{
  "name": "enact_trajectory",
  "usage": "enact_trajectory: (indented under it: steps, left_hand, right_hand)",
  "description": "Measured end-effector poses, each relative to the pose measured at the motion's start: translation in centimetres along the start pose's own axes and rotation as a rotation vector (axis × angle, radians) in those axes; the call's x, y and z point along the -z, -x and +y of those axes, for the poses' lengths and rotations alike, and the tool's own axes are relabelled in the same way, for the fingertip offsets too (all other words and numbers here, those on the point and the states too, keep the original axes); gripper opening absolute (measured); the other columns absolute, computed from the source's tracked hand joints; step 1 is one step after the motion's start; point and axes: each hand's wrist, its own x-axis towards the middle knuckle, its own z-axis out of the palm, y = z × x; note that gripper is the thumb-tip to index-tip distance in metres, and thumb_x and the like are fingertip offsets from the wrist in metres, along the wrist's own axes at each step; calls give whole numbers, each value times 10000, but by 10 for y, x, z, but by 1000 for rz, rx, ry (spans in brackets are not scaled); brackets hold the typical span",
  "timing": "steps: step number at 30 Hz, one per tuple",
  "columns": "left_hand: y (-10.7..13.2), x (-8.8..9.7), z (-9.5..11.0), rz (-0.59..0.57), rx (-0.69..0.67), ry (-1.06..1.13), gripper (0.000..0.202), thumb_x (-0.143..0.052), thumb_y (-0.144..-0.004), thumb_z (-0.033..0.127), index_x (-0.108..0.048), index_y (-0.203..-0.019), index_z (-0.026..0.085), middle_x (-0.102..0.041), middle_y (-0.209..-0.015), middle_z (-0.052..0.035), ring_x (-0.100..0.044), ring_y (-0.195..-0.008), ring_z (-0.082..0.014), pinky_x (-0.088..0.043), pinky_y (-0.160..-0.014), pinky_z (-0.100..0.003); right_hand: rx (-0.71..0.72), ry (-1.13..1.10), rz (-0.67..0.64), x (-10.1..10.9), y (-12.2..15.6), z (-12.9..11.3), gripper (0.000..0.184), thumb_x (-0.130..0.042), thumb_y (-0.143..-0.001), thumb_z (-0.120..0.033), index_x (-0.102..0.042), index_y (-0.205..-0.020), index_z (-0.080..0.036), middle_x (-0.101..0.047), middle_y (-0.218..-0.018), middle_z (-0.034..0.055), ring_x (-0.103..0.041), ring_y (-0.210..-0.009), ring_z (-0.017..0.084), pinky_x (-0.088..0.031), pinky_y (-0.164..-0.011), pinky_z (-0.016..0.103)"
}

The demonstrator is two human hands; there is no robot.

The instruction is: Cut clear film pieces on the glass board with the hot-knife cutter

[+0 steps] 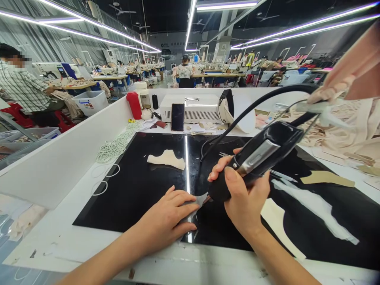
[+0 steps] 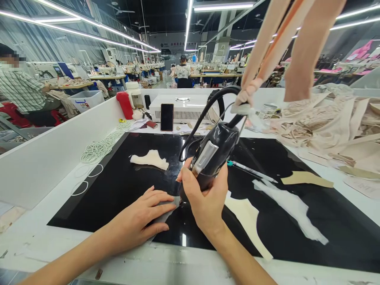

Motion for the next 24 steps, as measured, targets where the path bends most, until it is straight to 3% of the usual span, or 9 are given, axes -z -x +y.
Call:
enact_trajectory:
  steps: [8,24]
  left_hand:
    - [1,-2,-2,20,-8,-5,461,-713,-994,216,-601,-1440,251,-626,-1464,-97,-560,-1410,-283,-257,-1269,-697]
    - [1,0,-2,6,-3,3,445,-715,-986,193,-621,-1419,238,-629,-1468,-101,-556,-1415,-291,-235,-1262,-723]
  right_hand:
    - [56,12,86,11,-16,2,345,-818,-897,-348,-568,-1121,-269,-681,-816,-55,-632,-604,146,-574,-591,313]
    - [43,8,71,10,-15,3,338,-813,-906,-372,-555,-1104,-277,-677,-837,-54,-637,-635,145,-559,-595,305]
